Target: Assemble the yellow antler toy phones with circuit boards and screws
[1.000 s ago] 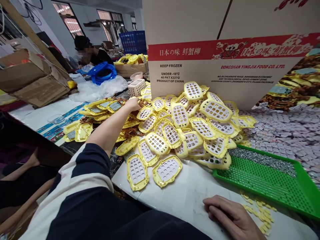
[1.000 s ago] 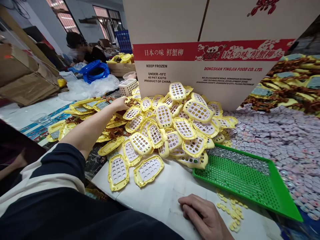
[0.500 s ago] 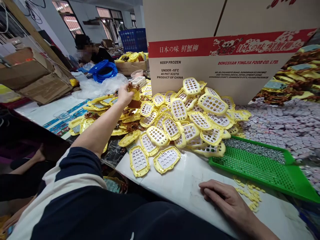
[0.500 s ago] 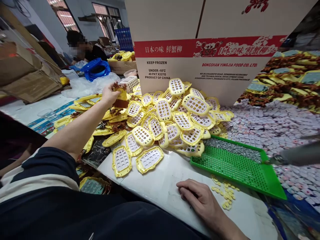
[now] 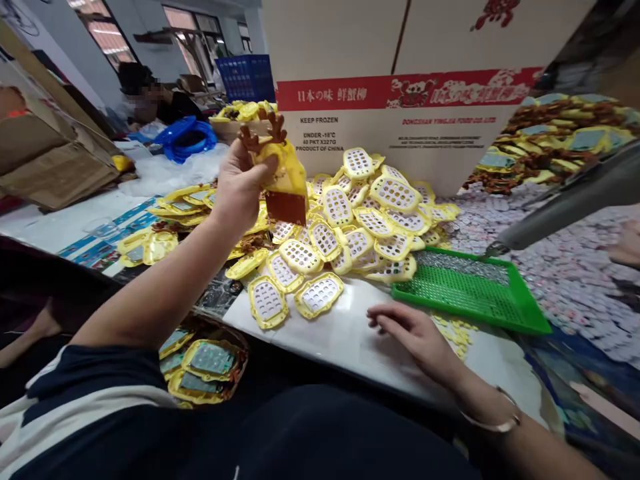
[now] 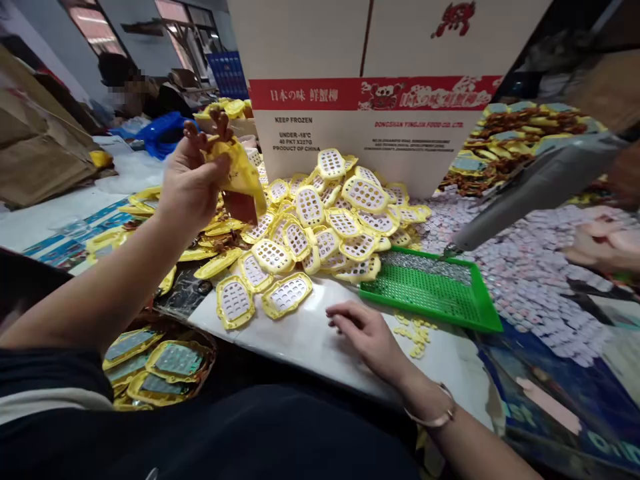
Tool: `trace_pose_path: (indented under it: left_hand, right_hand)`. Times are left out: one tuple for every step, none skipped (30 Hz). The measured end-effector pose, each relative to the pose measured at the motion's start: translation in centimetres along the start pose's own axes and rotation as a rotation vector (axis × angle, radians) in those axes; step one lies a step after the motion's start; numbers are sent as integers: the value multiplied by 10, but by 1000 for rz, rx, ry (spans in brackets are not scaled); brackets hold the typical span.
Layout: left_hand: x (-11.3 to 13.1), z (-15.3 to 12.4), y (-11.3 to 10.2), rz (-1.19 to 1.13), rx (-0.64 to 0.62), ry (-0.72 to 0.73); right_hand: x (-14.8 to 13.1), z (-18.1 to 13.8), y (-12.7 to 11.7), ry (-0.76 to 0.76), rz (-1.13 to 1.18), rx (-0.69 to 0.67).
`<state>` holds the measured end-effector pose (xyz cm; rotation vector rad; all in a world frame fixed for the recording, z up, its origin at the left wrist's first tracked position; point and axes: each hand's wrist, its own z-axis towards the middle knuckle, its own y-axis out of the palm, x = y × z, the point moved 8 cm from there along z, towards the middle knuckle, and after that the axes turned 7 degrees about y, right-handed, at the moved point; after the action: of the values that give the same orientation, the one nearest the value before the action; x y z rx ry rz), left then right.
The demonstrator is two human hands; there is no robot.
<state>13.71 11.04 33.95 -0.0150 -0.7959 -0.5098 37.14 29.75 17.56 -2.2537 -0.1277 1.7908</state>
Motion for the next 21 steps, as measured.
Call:
trace_pose_path:
  left_hand:
    - [-1,-16,18,-62,-18,-82]
    - [-2,-33,35,-104,-37,-167]
    - [-3,-50,52,-135,-58,-246]
    - [-4,-68,68,-159,-80,-316]
    - [-5,-84,83,-182,-98,-377]
    - [-5,-98,96,-202,-113,-433]
    - [-6,-111,107,-220,-120,-487]
    - [-7,-122,116,-233,-123,-536]
    - [-10,-131,122,-242,-130,-579]
    - [-13,-138,127,-245,-141,-613]
    - [-17,-143,131,-248,-162,-642]
    - [-23,-148,135,-253,-196,-674]
    - [-29,-154,139,-261,-244,-716]
    - [-37,-162,144,-269,-305,-775]
    - [-46,-171,149,-277,-377,-851]
    - [-54,-182,155,-280,-453,-932]
    - [-61,-192,161,-280,-529,-1010]
    - [-67,-203,167,-279,-598,-1079]
    - [-71,-212,173,-280,-656,-1134]
    - [-75,-219,179,-283,-701,-1179]
    - [-78,-225,185,-289,-732,-1212]
  right_hand:
    - [-3,3,6,15,111,-18]
    - [-5,6,14,29,234,-48]
    - [-6,9,23,47,360,-83]
    - [-6,11,32,70,482,-121]
    - [-5,12,42,98,592,-169]
    - [-4,12,51,127,685,-221]
    - [-3,10,57,152,756,-274]
    - [-1,6,61,175,800,-318]
    - [2,0,61,190,820,-340]
    - [5,-6,57,200,812,-336]
    - [10,-13,50,205,772,-307]
    - [15,-20,41,206,701,-260]
    - [20,-28,31,200,602,-202]
    - [23,-35,21,179,476,-138]
    - [26,-43,11,147,327,-76]
    - [27,-50,5,106,163,-20]
    - [27,-57,0,49,1,34]
    - [25,-62,-2,-17,-155,85]
    - [23,-67,-2,-87,-299,133]
    - [21,-72,0,-158,-423,180]
    - [18,-75,2,-229,-521,228]
